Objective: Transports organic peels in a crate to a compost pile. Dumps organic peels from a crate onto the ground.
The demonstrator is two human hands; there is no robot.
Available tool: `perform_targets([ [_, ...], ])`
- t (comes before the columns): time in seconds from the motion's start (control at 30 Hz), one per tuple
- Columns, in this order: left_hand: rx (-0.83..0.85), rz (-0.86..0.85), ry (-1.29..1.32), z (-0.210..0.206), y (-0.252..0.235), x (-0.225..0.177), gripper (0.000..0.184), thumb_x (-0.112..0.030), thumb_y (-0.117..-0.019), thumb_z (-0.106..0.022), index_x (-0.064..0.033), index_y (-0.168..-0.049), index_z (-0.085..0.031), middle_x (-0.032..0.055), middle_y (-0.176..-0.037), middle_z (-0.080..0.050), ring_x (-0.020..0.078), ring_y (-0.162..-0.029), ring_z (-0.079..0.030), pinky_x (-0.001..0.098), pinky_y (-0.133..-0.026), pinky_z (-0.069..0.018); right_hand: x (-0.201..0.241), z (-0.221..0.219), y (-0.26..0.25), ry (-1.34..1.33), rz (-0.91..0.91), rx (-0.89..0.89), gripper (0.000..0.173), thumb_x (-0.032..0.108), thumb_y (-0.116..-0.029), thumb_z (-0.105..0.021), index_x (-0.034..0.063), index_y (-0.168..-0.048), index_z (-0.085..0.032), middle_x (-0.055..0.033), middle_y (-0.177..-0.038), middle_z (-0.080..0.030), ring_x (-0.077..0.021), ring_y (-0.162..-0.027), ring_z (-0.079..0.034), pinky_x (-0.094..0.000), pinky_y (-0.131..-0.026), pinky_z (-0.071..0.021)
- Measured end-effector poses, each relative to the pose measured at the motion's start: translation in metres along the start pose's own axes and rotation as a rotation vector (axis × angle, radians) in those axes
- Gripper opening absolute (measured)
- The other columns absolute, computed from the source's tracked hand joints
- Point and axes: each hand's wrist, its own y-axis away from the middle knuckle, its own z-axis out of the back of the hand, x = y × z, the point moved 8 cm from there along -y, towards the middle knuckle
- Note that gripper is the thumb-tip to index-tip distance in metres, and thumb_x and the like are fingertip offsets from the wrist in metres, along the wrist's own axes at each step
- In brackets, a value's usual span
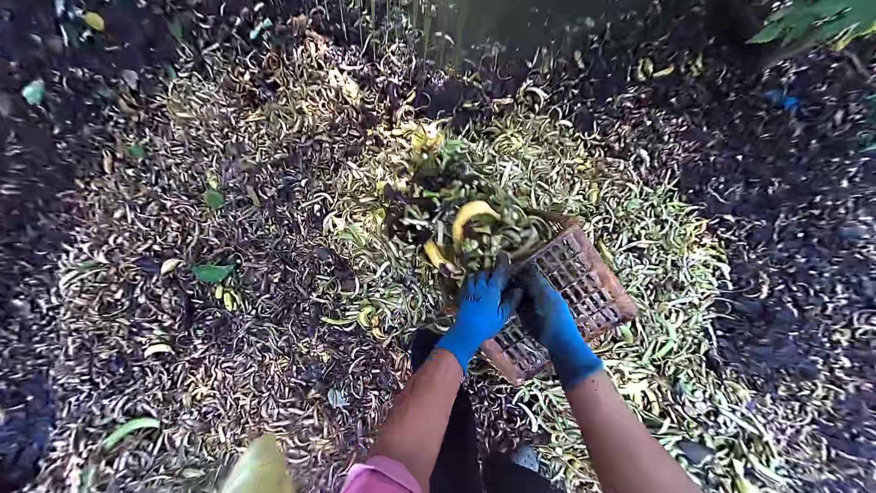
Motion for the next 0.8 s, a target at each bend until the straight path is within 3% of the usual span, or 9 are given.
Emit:
perform_targets([
  [0.1, 0.086, 0.223, -0.045, -0.026, -0.032, 0.004, 0.079, -0.045, -0.0981, -0.062, -0.0149, -0.162, -0.028, 0.0207, -0.159, -0.038, 0.0401, -0.135, -0.051, 0.0574, -0.105, -0.0470, 0.002, 0.041, 0.023, 0.115, 0.144, -0.018, 0.051, 0.031, -0.1089, -0.035, 0.0023, -0.148, -0.050, -0.0114, -0.135, -0.065, -0.0188, -0.115, -0.068, -0.0381, -0.100, -0.0570],
  [0.2, 0.270, 0.257, -0.045, -0.034, -0.058, -0.017, 0.056, -0.042, -0.1063, -0.048, -0.0105, -0.153, -0.045, 0.0215, -0.142, -0.057, 0.0383, -0.126, -0.060, 0.0559, -0.102, -0.0500, -0.032, 0.137, 0.053, 0.051, 0.107, -0.418, 0.046, 0.031, -0.1095, -0.035, 0.0015, -0.137, -0.057, -0.0059, -0.117, -0.073, -0.0141, -0.090, -0.073, -0.0340, -0.080, -0.0625],
  [0.27, 0.272, 0.236, -0.050, -0.014, -0.072, -0.006, 0.052, -0.044, -0.1073, -0.045, -0.0104, -0.146, -0.053, 0.0193, -0.135, -0.062, 0.0356, -0.123, -0.062, 0.0549, -0.101, -0.0509, -0.078, 0.199, 0.068, -0.005, -0.029, -0.631, 0.045, 0.035, -0.1099, -0.036, 0.0064, -0.138, -0.054, 0.0007, -0.112, -0.072, -0.0076, -0.086, -0.071, -0.0293, -0.077, -0.0605],
  [0.37, 0.140, 0.256, -0.090, 0.039, -0.083, 0.051, 0.052, -0.049, -0.1038, -0.052, -0.0154, -0.143, -0.056, 0.0166, -0.128, -0.067, 0.0352, -0.118, -0.065, 0.0576, -0.098, -0.0521, -0.165, 0.245, 0.040, -0.010, -0.270, -0.679, 0.045, 0.039, -0.1087, -0.038, 0.0081, -0.139, -0.050, -0.0034, -0.112, -0.068, -0.0103, -0.087, -0.069, -0.0326, -0.076, -0.0588],
  [0.47, -0.036, 0.269, -0.105, 0.103, -0.073, 0.137, 0.054, -0.052, -0.1006, -0.057, -0.0167, -0.141, -0.058, 0.0165, -0.125, -0.068, 0.0366, -0.115, -0.066, 0.0635, -0.095, -0.0513, -0.232, 0.213, -0.024, 0.042, -0.461, -0.448, 0.062, 0.052, -0.1068, -0.038, 0.0169, -0.158, -0.032, -0.0150, -0.152, -0.047, -0.0299, -0.124, -0.059, -0.0519, -0.096, -0.0514],
  [0.53, -0.175, 0.260, -0.064, 0.147, -0.062, 0.199, 0.049, -0.048, -0.1004, -0.060, -0.0165, -0.138, -0.059, 0.0185, -0.120, -0.069, 0.0389, -0.108, -0.067, 0.0664, -0.089, -0.0519, -0.241, 0.151, -0.082, -0.009, -0.428, -0.271, 0.067, 0.058, -0.1068, -0.029, 0.0276, -0.165, -0.014, -0.0102, -0.166, -0.030, -0.0327, -0.142, -0.044, -0.0597, -0.106, -0.0431],
  [0.67, -0.290, 0.455, 0.090, 0.204, -0.033, 0.293, 0.046, -0.042, -0.1077, -0.046, -0.0137, -0.143, -0.054, 0.0204, -0.131, -0.063, 0.0390, -0.117, -0.063, 0.0634, -0.097, -0.0487, -0.191, 0.012, -0.165, -0.185, -0.206, -0.171, 0.059, 0.051, -0.1098, -0.022, 0.0199, -0.160, -0.021, -0.0102, -0.145, -0.052, -0.0222, -0.122, -0.059, -0.0470, -0.095, -0.0551],
  [0.73, -0.371, 0.547, 0.207, 0.209, -0.009, 0.323, 0.053, -0.048, -0.1087, -0.037, -0.0131, -0.146, -0.049, 0.0188, -0.136, -0.061, 0.0347, -0.122, -0.061, 0.0601, -0.099, -0.0491, -0.150, 0.000, -0.170, -0.213, -0.152, -0.202, 0.054, 0.046, -0.1090, -0.036, 0.0192, -0.156, -0.032, -0.0085, -0.128, -0.061, -0.0186, -0.106, -0.064, -0.0419, -0.085, -0.0572],
  [0.8, -0.513, 0.543, 0.481, 0.204, 0.009, 0.347, 0.052, -0.046, -0.1094, -0.034, -0.0114, -0.143, -0.054, 0.0139, -0.127, -0.066, 0.0245, -0.113, -0.066, 0.0495, -0.096, -0.0551, -0.070, -0.007, -0.171, -0.082, -0.052, -0.131, 0.052, 0.042, -0.1074, -0.042, 0.0166, -0.152, -0.040, -0.0077, -0.129, -0.061, -0.0163, -0.107, -0.063, -0.0402, -0.088, -0.0562],
])
